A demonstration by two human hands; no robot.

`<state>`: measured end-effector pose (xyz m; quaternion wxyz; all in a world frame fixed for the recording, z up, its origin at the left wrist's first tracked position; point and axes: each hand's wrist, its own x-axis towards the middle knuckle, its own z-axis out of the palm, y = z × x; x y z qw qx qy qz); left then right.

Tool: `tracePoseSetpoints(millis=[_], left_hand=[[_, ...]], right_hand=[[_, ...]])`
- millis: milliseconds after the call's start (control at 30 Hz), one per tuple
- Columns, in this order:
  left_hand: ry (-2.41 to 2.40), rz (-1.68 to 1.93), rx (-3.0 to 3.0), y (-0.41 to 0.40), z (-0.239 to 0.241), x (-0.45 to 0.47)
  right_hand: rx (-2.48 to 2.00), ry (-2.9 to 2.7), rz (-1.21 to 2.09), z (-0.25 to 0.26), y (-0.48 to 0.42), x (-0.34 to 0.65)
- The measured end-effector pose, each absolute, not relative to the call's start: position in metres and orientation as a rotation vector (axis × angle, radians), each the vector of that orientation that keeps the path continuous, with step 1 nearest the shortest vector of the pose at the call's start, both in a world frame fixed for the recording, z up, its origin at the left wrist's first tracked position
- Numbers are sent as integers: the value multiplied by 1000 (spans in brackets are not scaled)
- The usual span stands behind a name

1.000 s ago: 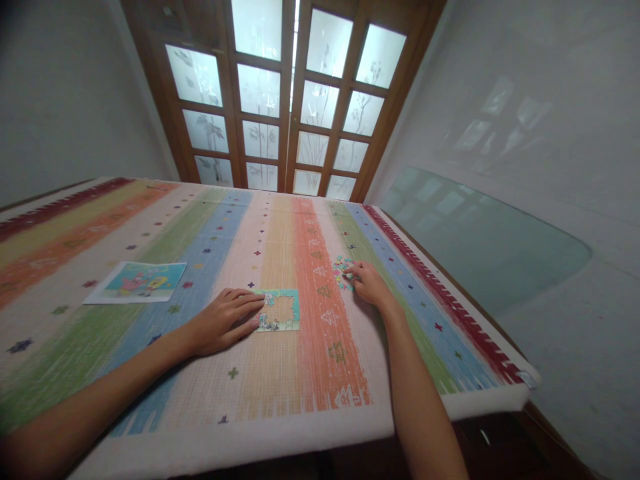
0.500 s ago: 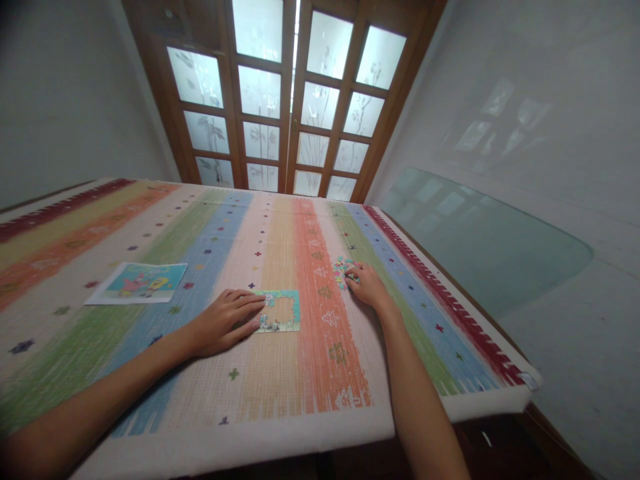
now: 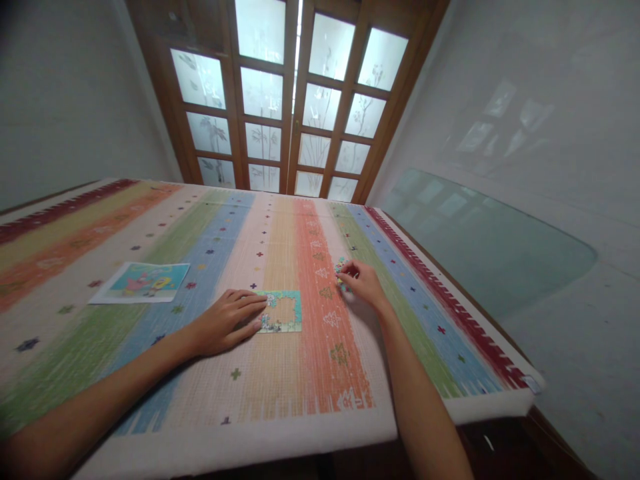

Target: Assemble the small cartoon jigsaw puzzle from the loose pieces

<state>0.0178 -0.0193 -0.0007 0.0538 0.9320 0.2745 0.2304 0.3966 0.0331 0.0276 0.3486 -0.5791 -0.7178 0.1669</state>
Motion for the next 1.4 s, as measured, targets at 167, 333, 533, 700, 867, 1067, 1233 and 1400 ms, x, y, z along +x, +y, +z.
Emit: tracePoseSetpoints(millis=[167,333,533,700,867,1067,1233,1400], left_hand=[[849,684,2811,-21,1,19],[873,667,2801,-22,3,20],[884,642,2793,-22,3,20],[886,618,2772,-22,3,21],[914,682,2722,-23,5,22],[937,674,2693,-23,5,23],[945,682,2694,-23,4,22],[939,686,2701,-23,5,22]], right_hand=[[-1220,-1883,671,29,18,328],[-1069,-2086,804,21,-6,271],[-1048,-2129,813,12,-17,254],[-1023,-2157,702,8,-17,251],[-993,-2215,584,7,-16,249],[-957,-2283,472,5,-12,252],[-965,-2298,444,5,-11,254],[-952,-2304,415,2,-10,254]])
